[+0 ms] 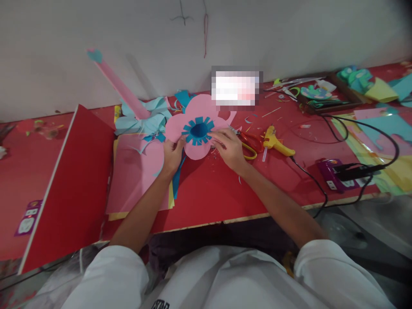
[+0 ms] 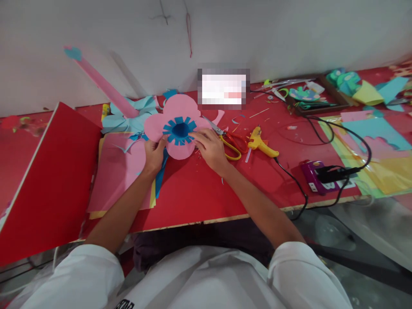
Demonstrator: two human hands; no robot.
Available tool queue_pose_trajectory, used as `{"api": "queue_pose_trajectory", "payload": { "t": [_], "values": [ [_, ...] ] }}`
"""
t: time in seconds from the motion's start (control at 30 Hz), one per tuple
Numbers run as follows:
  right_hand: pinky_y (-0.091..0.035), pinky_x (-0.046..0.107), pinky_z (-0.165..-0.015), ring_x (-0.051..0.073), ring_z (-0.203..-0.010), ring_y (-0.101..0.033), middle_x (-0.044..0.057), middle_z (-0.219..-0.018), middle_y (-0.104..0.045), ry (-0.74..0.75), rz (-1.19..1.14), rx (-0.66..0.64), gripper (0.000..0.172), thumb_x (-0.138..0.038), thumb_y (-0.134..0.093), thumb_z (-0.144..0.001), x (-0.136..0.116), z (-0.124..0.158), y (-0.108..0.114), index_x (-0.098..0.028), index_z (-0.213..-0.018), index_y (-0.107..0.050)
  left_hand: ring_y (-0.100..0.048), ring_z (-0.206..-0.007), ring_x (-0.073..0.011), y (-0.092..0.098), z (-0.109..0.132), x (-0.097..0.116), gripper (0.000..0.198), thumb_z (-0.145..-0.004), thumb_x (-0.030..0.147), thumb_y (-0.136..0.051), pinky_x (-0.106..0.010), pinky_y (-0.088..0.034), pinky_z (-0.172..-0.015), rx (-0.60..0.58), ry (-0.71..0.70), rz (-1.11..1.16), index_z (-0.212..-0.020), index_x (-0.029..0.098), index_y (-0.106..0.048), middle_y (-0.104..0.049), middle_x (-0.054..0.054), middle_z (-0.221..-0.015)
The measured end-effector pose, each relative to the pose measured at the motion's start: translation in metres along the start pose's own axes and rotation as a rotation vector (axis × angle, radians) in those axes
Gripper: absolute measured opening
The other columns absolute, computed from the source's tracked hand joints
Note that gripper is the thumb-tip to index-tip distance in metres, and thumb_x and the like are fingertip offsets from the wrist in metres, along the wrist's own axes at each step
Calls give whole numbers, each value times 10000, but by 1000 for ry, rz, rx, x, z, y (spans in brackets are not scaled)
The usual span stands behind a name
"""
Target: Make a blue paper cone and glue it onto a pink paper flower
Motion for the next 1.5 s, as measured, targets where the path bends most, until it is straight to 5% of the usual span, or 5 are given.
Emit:
{"api": "queue_pose_trajectory", "payload": {
  "t": [0.4, 0.83, 1.0, 1.17, 1.5],
  "values": [
    [-537, 367, -815, 220, -907, -634, 49, -909, -657, 25, 272, 0, 212, -229, -620, -1059, 4, -2, -5, -284, -997, -815, -707, -739, -187, -12, 4, 7, 470, -897, 647, -765, -315, -625, -739, -96, -26, -53, -855, 180, -806, -744, -37, -755],
    [-532, 381, -791, 218, -893, -631, 64, -931, -668, 18, -2, 144, 275, -428, -506, -1115, 2, -3, 20, -243, -943, -615, -729, -801, -200, -6, 2, 3, 442, -889, 599, -805, -320, -628, -800, -37, 19, 31, -762, 178, -757, -737, -45, -756],
    [-514, 379, -799, 201, -806, -624, 34, -793, -650, 120, 36, -3, 405, -441, -585, -1089, -4, -1, 2, -234, -740, -586, -712, -764, -184, -5, 2, 3, 460, -880, 623, -802, -300, -614, -750, -31, 22, 40, -776, 177, -770, -746, -43, -767],
    [-563, 370, -898, 241, -1075, -699, 87, -1069, -710, 113, 96, -115, 187, -403, -638, -1065, -7, 2, -14, -251, -1033, -741, -682, -707, -164, -7, 2, 5, 494, -893, 642, -779, -286, -586, -701, -60, 18, 27, -739, 173, -759, -740, -42, -760],
    [-465, 309, -705, 198, -979, -676, 62, -1054, -698, -19, 215, -293, 162, -227, -572, -1089, -6, 8, -37, -225, -1020, -718, -709, -758, -188, -11, 3, 5, 430, -893, 597, -796, -316, -608, -757, -86, 19, 40, -776, 183, -779, -753, -52, -787]
  ]
}}
Point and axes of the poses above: each hand's wrist, its own z-axis away from the middle knuckle, its own y-axis out of the back of the hand, x = y × z, the point moved 10 cm from there along -z, towards the middle knuckle
